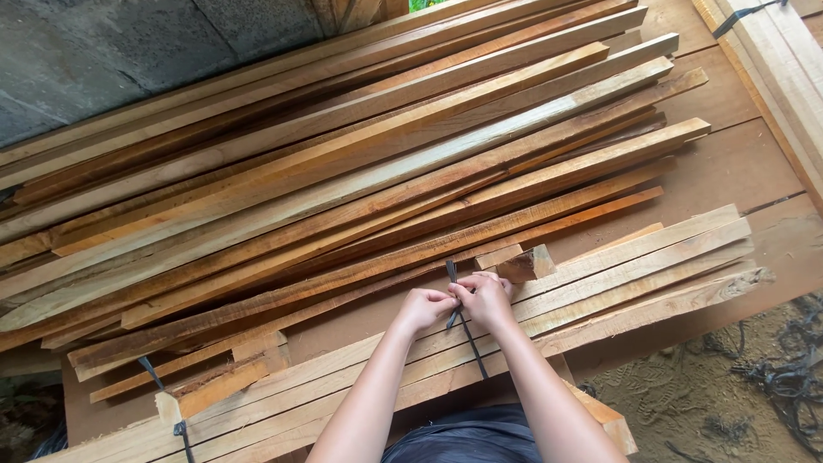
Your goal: Bundling several wooden slats together using plastic ties.
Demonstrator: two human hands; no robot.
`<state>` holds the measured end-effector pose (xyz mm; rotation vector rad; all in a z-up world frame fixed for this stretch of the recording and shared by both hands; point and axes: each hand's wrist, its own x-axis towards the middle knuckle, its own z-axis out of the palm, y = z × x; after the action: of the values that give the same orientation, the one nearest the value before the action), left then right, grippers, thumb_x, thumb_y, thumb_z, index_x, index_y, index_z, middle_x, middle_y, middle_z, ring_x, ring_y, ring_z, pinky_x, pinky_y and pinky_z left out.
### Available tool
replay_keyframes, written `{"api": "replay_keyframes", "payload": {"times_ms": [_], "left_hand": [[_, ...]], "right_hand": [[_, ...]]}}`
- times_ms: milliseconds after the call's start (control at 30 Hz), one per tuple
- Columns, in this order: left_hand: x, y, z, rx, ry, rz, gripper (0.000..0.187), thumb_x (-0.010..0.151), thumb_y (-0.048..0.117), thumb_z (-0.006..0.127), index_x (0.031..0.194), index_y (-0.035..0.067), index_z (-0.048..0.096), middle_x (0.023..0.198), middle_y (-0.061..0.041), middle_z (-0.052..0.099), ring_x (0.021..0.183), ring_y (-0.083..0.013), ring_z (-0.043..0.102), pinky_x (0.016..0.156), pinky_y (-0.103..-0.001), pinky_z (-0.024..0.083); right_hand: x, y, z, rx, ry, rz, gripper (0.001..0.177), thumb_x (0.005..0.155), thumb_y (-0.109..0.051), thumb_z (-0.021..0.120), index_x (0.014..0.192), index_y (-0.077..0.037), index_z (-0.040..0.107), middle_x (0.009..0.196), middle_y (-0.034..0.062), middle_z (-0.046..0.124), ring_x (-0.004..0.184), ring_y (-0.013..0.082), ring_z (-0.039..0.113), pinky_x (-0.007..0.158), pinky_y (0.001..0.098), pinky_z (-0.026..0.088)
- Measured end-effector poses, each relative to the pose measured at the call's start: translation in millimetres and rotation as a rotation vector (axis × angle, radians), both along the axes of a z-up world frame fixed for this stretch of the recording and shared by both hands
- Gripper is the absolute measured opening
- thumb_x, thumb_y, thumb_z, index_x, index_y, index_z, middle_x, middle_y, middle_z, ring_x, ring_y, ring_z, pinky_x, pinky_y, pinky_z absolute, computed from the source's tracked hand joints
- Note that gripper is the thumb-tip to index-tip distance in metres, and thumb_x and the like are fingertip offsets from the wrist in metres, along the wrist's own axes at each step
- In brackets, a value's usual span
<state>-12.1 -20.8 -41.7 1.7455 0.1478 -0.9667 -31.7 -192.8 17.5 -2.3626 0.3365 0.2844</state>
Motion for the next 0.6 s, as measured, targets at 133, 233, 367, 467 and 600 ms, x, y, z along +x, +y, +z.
{"api": "replay_keyframes", "payload": {"times_ms": [133,233,367,467,600], "left_hand": [[4.5,-6.4,0.8,0.022,0.053,0.047,0.024,0.083,0.028,0.083,0.097,0.009,0.085,0.087,-0.005,0.081,0.075,-0.0091,0.069,0.075,-0.029,0.056],[4.8,-6.2,0.1,0.077,0.049,-0.007,0.025,0.079,0.030,0.086,0.095,0.011,0.086,0.083,-0.004,0.081,0.072,-0.0085,0.068,0.074,-0.027,0.055],[-4.0,-1.6,-24.4,0.144,0.014,-0.105,0.025,0.084,0.033,0.081,0.094,0.010,0.083,0.079,-0.006,0.078,0.068,-0.0101,0.064,0.070,-0.031,0.055],[6.6,-2.7,-10.0,0.136,-0.013,-0.094,0.023,0.084,0.031,0.080,0.093,0.011,0.084,0.079,-0.006,0.078,0.069,-0.0097,0.065,0.072,-0.031,0.055],[10.1,-1.0,18.6,0.150,0.054,-0.139,0.024,0.086,0.034,0.078,0.099,0.014,0.084,0.087,-0.004,0.080,0.074,-0.0104,0.068,0.075,-0.030,0.055]], "right_hand": [[8.3,7.8,7.7,0.023,0.056,-0.054,0.025,0.086,-0.041,0.072,0.087,-0.019,0.084,0.096,-0.0016,0.079,0.109,0.0168,0.064,0.111,0.0434,0.025],[11.7,13.3,2.5,0.041,0.152,-0.095,0.026,0.090,-0.040,0.069,0.086,-0.019,0.084,0.093,-0.0011,0.079,0.101,0.0149,0.068,0.118,0.0469,0.019],[4.6,19.1,-7.0,0.097,0.034,-0.099,0.027,0.090,-0.035,0.067,0.081,-0.014,0.082,0.091,0.0006,0.079,0.098,0.0166,0.070,0.118,0.0495,0.022],[27.1,16.7,4.1,0.139,0.086,-0.113,0.025,0.091,-0.033,0.067,0.084,-0.014,0.081,0.089,0.0029,0.078,0.095,0.0185,0.071,0.108,0.0470,0.036],[26.5,12.1,30.4,0.311,0.240,-0.276,0.021,0.097,-0.031,0.064,0.099,-0.015,0.077,0.090,0.0061,0.077,0.089,0.0197,0.074,0.084,0.0359,0.056]]}}
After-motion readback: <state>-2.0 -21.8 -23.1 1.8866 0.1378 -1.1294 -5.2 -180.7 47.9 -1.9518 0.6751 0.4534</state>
